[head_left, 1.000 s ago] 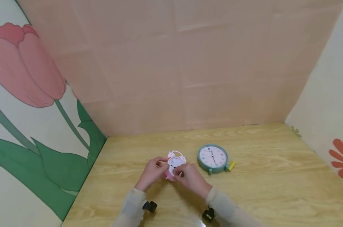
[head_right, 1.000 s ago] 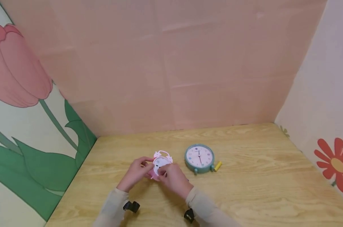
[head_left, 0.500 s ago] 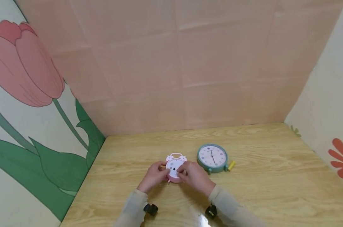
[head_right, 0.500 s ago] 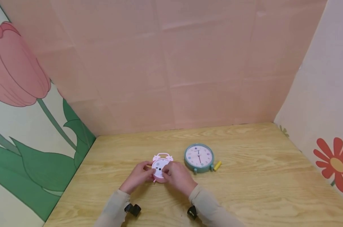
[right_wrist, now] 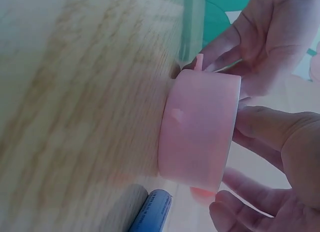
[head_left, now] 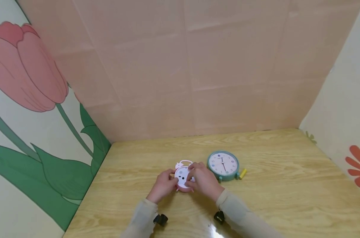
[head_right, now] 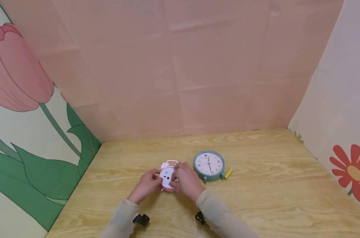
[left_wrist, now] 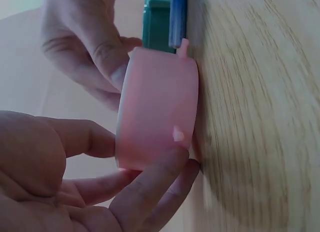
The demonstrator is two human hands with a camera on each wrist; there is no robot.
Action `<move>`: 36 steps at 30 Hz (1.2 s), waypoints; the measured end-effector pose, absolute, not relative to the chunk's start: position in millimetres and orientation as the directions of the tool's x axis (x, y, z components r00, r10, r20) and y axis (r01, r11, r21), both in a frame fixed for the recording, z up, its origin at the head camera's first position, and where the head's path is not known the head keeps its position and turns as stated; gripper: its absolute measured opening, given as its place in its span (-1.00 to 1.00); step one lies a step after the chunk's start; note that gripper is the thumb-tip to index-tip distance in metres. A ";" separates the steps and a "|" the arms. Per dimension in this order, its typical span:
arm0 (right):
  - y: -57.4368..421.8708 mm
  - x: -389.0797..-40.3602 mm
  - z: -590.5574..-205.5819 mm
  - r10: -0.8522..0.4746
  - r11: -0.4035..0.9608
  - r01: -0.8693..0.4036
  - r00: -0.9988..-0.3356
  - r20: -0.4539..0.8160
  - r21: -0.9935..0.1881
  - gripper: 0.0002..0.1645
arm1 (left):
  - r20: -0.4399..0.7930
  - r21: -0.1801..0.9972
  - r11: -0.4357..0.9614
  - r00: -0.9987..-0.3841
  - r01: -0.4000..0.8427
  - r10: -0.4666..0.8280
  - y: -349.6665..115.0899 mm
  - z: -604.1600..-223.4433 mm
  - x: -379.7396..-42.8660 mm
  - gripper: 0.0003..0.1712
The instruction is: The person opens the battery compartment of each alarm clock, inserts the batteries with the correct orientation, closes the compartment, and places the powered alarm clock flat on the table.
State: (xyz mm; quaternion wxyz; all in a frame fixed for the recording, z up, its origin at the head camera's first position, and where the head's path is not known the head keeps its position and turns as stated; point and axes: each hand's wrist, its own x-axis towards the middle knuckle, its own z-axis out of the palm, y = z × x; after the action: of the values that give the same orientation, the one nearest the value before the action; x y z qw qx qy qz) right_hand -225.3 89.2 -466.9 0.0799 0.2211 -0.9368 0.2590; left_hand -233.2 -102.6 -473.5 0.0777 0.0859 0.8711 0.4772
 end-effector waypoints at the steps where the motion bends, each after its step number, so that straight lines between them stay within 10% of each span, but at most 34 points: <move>1: 89.2 -225.4 -467.4 -0.374 0.769 -0.456 -0.889 0.263 -0.448 -0.88 | -0.042 0.842 0.533 -0.973 0.087 0.225 -101.9 -473.4 -232.5 -0.57; 12: 87.9 -226.1 -465.4 -0.457 0.791 -0.526 -0.848 0.270 -0.312 -0.92 | -0.039 0.828 0.550 -0.966 0.112 0.257 -99.5 -474.3 -231.1 -0.72; 24: 80.4 -225.5 -466.6 -0.672 0.732 -0.662 -0.664 0.329 0.160 -0.70 | -0.027 0.819 0.561 -0.968 0.122 0.250 -99.0 -477.2 -232.4 -0.79; 36: 80.2 -226.2 -468.1 -0.728 0.667 -0.714 -0.564 0.389 0.213 -0.53 | 0.010 0.826 0.542 -0.964 0.157 0.264 -99.2 -480.0 -233.3 -0.82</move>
State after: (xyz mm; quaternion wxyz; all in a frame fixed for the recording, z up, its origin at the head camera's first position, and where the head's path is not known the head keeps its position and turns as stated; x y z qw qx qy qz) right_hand -226.2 80.2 -468.1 0.2272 0.4078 -0.8842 -0.0158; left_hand -233.3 -99.2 -480.0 0.0578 0.1204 0.8761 0.4632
